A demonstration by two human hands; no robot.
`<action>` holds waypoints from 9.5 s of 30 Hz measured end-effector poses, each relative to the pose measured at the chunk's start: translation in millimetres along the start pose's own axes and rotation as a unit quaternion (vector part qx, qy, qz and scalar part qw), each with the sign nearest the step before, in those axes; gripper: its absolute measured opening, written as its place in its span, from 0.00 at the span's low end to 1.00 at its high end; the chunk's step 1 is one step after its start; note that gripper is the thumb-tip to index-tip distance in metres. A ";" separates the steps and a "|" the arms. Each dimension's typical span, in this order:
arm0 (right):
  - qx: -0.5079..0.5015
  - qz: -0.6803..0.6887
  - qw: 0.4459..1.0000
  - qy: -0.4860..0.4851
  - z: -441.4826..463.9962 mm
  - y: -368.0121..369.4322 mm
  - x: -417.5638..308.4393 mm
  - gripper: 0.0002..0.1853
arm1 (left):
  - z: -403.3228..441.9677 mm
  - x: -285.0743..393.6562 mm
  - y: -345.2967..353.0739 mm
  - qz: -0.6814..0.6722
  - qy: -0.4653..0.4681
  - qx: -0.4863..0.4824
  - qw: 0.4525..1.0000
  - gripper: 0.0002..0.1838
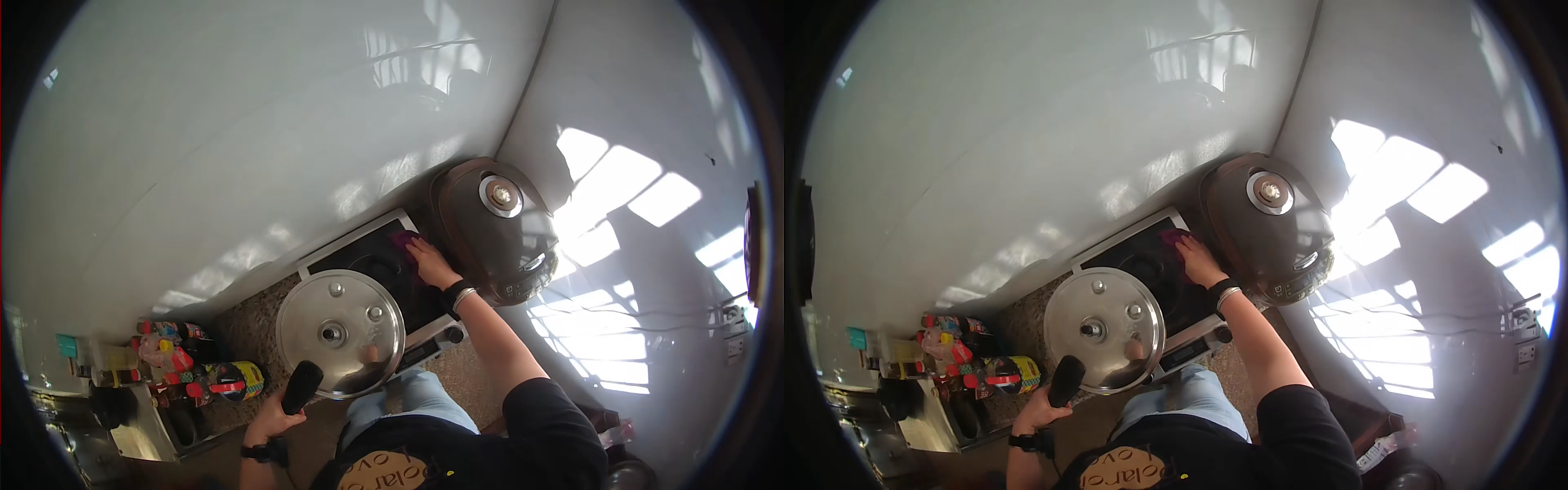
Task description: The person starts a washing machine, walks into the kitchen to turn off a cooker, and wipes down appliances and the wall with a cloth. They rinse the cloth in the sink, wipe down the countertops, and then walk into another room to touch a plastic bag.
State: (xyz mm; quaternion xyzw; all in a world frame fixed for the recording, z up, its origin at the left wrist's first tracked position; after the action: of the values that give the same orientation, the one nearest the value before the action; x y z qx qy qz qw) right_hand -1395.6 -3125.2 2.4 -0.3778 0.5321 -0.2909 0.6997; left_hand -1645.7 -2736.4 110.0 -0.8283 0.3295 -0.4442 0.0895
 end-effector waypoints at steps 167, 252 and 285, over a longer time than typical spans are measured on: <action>-0.027 -0.244 0.957 0.155 145.2 -224.0 99.6 0.16 | -36.7 -157.0 56.4 -0.421 -0.147 0.296 0.845 0.17; 0.346 -0.169 0.904 0.187 -119.4 -210.2 16.4 0.24 | 39.5 -188.7 24.4 -0.216 -0.113 0.183 0.952 0.13; 0.206 -0.106 0.937 0.262 21.4 -260.7 187.2 0.19 | 56.8 -245.9 39.3 -0.079 -0.124 0.219 0.965 0.12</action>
State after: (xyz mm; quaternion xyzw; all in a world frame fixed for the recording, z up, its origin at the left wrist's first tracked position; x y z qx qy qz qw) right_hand -1326.8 -3414.1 125.8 -0.1901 0.5821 -0.5551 0.5629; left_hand -1714.2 -2621.0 -107.2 -0.8604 0.1442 -0.4053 0.2732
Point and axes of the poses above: each hand's wrist, its own z-axis towards the middle knuckle, its own y-axis out of the palm, x = y × z, the point moved 8 cm from there along z, towards the middle knuckle, and after that the axes turned 4 degrees about x, right-handed, at the moved point
